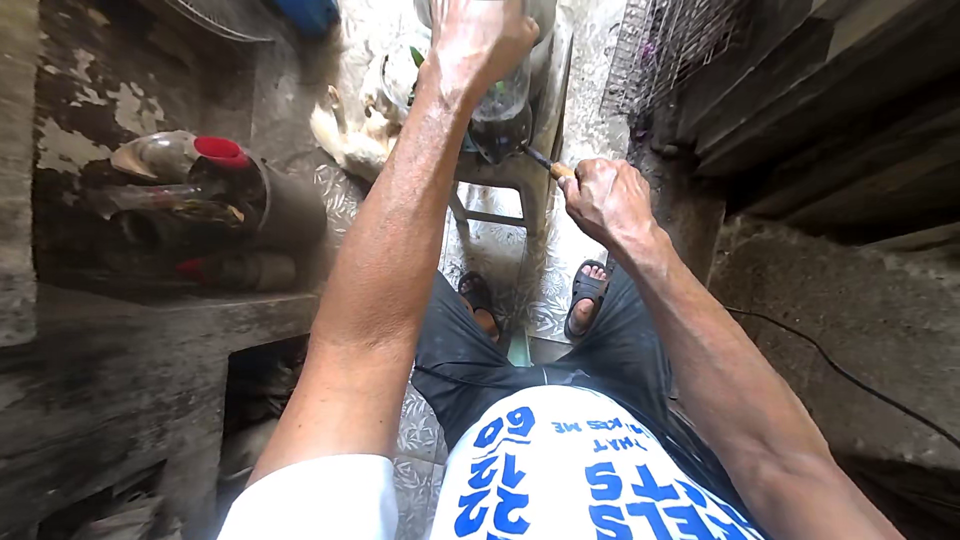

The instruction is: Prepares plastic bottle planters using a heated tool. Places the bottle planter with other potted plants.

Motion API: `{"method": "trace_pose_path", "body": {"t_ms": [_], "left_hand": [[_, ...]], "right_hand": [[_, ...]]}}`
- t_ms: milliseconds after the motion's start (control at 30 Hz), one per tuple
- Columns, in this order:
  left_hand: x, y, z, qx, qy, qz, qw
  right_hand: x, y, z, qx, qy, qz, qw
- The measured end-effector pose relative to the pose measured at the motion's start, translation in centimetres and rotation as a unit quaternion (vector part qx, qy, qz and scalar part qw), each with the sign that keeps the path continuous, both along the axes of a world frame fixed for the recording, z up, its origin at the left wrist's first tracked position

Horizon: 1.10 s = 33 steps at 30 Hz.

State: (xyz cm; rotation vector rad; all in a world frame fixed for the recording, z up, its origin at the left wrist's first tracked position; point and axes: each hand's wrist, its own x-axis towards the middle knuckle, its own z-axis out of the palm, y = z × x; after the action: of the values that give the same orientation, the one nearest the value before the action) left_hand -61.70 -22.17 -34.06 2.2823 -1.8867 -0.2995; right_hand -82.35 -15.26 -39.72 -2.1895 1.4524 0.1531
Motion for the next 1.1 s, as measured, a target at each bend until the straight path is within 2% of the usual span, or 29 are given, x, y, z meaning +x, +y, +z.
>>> {"method": "trace_pose_path", "body": {"t_ms": [167,267,700,967,1100], "left_hand": [[-1.8,0.7,1.1,0.014,-0.041,-0.033,0.998],[-1.7,0.2,1.6,0.038,-0.068,-0.018,0.997],[-1.8,0.8,2.7,0.012,-0.027,0.078,0.997],[-1.9,0.3,2.0,0.024,-0.012,0.123,0.992],[-0.7,0.0,2.5,0.044,0.026,0.081,0.995]], "right_hand": [[0.7,0.3,-1.7,0.008,-0.01,-0.006,1.0],[0.4,0.5,-2.2,-0.002,-0.029,-0.003,1.0],[-3.4,1.0,0.7,-0.031,-0.026,-0.018,0.999],[-2.6,0.0,-0.7,-0.031,-0.028,-0.024,0.999],[-2.5,-0.7,-0.6,-0.036,-0.024,-0.023,0.999]]}}
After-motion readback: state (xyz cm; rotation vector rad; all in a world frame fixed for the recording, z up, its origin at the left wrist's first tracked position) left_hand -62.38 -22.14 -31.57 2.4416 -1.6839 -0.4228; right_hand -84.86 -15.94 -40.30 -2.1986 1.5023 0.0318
